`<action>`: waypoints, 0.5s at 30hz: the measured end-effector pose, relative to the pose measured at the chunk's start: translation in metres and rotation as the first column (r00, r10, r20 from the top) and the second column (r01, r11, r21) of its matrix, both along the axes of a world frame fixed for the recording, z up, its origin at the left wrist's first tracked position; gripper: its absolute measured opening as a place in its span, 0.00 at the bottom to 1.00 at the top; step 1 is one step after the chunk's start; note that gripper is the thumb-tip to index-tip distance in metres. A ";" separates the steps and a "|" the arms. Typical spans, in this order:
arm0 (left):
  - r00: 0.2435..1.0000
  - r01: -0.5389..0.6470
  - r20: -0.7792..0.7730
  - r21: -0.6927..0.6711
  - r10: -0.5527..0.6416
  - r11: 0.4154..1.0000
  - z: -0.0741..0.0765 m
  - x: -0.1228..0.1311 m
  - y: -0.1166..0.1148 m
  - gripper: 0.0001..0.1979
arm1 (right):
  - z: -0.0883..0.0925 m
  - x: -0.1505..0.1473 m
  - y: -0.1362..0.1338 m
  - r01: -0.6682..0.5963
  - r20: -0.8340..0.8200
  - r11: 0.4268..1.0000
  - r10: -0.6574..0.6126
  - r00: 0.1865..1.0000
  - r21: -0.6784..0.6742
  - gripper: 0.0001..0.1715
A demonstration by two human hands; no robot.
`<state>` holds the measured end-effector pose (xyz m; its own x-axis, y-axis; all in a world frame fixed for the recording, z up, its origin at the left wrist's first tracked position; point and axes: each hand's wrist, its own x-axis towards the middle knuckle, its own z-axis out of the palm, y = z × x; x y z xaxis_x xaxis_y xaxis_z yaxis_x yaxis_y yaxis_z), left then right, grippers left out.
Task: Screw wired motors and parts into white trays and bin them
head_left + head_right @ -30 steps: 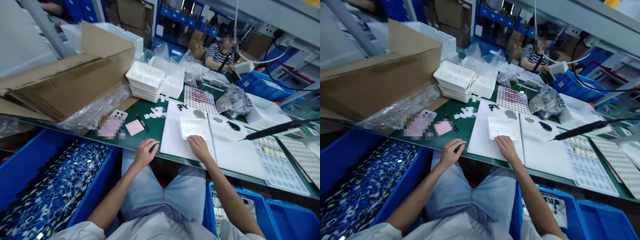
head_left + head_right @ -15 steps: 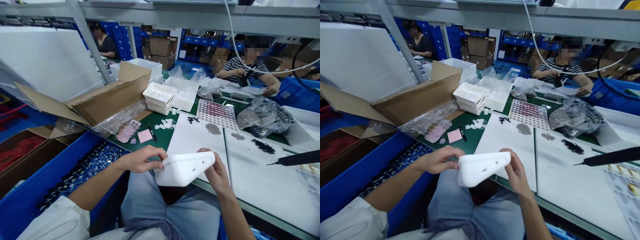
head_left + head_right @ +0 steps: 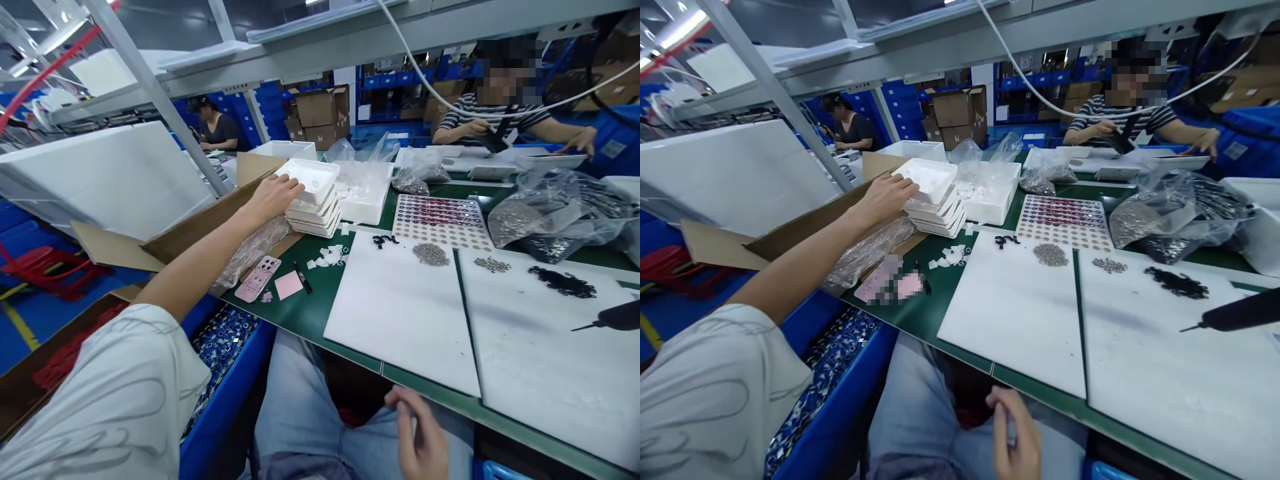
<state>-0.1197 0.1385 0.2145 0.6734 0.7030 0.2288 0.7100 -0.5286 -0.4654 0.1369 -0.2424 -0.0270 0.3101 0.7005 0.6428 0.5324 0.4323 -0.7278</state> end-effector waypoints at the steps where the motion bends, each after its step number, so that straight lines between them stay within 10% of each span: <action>1: 1.000 -0.007 -0.011 0.005 0.007 1.000 -0.006 0.000 0.009 0.19 | -0.007 -0.009 -0.008 -0.031 -0.021 1.000 0.031 0.999 -0.002 0.28; 6: 0.999 -0.032 -0.016 0.017 0.032 0.999 -0.038 -0.003 0.028 0.20 | -0.053 -0.031 -0.038 -0.128 -0.167 0.918 0.069 0.984 -0.376 0.19; 12: 0.999 -0.037 0.007 0.024 0.037 0.999 -0.044 -0.005 0.040 0.20 | -0.077 -0.020 -0.015 -0.256 0.022 0.510 0.476 0.879 -0.821 0.36; 15: 0.997 -0.046 0.065 0.037 0.044 0.998 -0.056 -0.007 0.025 0.24 | -0.080 -0.029 0.016 -0.205 0.046 0.357 0.584 0.811 -0.911 0.26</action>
